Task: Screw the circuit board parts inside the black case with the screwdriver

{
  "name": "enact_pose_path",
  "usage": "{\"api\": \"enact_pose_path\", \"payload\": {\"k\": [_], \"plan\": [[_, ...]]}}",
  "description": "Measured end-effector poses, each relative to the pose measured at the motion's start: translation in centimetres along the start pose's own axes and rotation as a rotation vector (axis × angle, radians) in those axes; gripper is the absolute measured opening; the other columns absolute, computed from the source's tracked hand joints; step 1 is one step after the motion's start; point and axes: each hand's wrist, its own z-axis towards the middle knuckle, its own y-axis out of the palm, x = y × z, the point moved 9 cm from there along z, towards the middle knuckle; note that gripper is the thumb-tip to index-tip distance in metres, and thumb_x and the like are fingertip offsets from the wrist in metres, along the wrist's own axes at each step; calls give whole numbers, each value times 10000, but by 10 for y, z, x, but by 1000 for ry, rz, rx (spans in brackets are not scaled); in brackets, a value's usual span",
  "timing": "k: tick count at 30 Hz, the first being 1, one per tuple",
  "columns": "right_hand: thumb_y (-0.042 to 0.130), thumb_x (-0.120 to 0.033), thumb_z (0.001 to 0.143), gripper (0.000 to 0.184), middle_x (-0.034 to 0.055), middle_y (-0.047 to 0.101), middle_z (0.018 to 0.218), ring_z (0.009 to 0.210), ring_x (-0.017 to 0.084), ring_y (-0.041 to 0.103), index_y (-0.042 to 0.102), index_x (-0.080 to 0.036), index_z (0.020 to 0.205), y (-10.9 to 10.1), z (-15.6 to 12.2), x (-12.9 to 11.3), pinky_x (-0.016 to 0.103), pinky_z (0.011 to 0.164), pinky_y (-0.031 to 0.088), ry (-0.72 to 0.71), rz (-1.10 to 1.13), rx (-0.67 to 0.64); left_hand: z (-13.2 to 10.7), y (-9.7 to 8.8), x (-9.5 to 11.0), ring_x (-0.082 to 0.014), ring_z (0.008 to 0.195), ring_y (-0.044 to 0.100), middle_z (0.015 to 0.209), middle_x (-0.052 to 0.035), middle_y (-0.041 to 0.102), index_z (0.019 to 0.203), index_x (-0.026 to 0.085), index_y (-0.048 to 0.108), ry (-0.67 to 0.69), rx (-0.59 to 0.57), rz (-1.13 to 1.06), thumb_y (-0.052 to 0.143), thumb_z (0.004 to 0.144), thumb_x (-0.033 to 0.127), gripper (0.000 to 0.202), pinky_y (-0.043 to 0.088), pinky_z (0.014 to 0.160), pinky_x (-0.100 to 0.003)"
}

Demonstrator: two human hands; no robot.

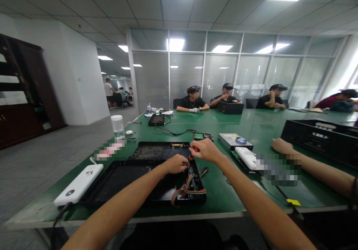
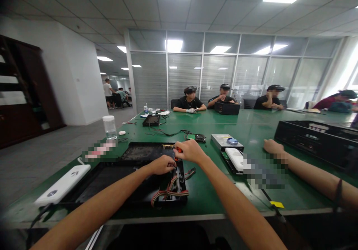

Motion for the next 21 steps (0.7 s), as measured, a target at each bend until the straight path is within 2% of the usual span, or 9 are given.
{"api": "enact_pose_path", "payload": {"k": [10,21], "plan": [[477,-279,754,144,-8,568,519,455,94,478,587,-189,725,-7,0,1,208,481,244,-2,52,43,0,2,0,-83,544,478,625,8,574,787,142,636,32,-5,-2,511,684,111,165,340,552,-171],[459,-298,784,154,-2,598,571,494,106,510,570,-192,769,5,6,-1,218,479,221,28,-99,-64,0,2,4,-72,501,454,555,31,525,751,141,621,29,22,-1,486,666,57,181,327,522,-163]]}}
